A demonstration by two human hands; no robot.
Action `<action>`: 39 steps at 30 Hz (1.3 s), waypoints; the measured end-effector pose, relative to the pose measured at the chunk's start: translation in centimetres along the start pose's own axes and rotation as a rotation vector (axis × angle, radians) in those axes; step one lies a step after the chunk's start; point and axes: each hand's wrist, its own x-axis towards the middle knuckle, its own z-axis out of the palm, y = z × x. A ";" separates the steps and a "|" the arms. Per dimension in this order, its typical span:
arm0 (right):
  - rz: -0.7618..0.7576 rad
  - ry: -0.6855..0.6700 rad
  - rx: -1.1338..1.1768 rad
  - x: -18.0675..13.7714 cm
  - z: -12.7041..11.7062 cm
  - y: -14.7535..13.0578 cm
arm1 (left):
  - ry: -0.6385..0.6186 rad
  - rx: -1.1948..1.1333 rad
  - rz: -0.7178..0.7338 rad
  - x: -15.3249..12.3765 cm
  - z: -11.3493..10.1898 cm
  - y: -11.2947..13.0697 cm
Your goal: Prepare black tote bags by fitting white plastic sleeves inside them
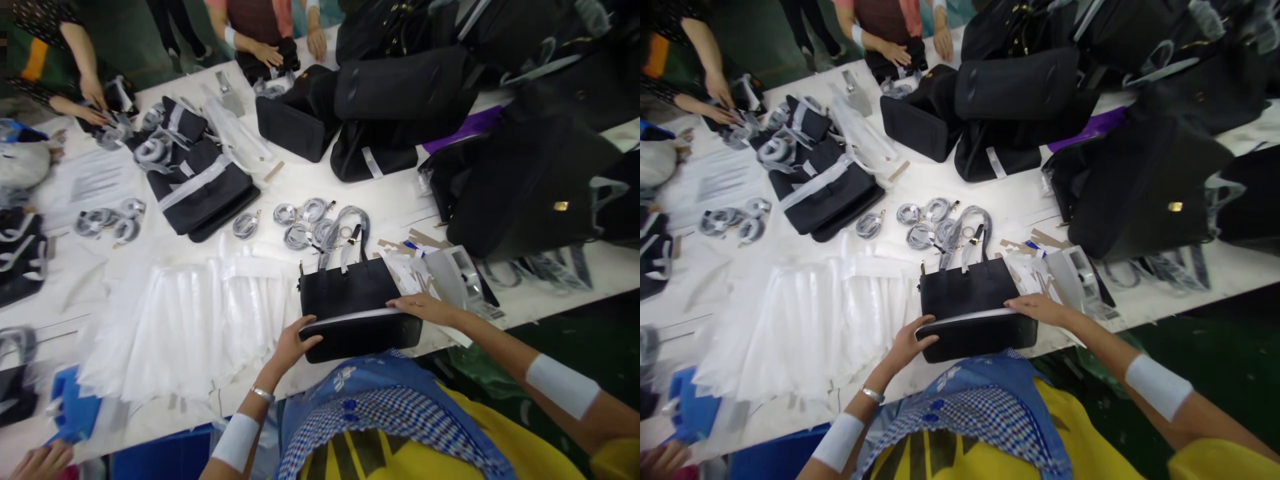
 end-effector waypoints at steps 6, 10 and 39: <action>-0.014 0.330 -0.025 -4.6 2.4 3.6 | 0.274 -0.045 -0.045 -2.4 2.9 -0.6; 0.030 0.517 0.032 -4.0 5.1 4.6 | 0.374 -0.046 -0.133 -3.0 4.4 -0.8; 0.210 1.070 0.412 -4.0 14.8 7.3 | 0.147 0.595 0.506 2.5 9.6 3.4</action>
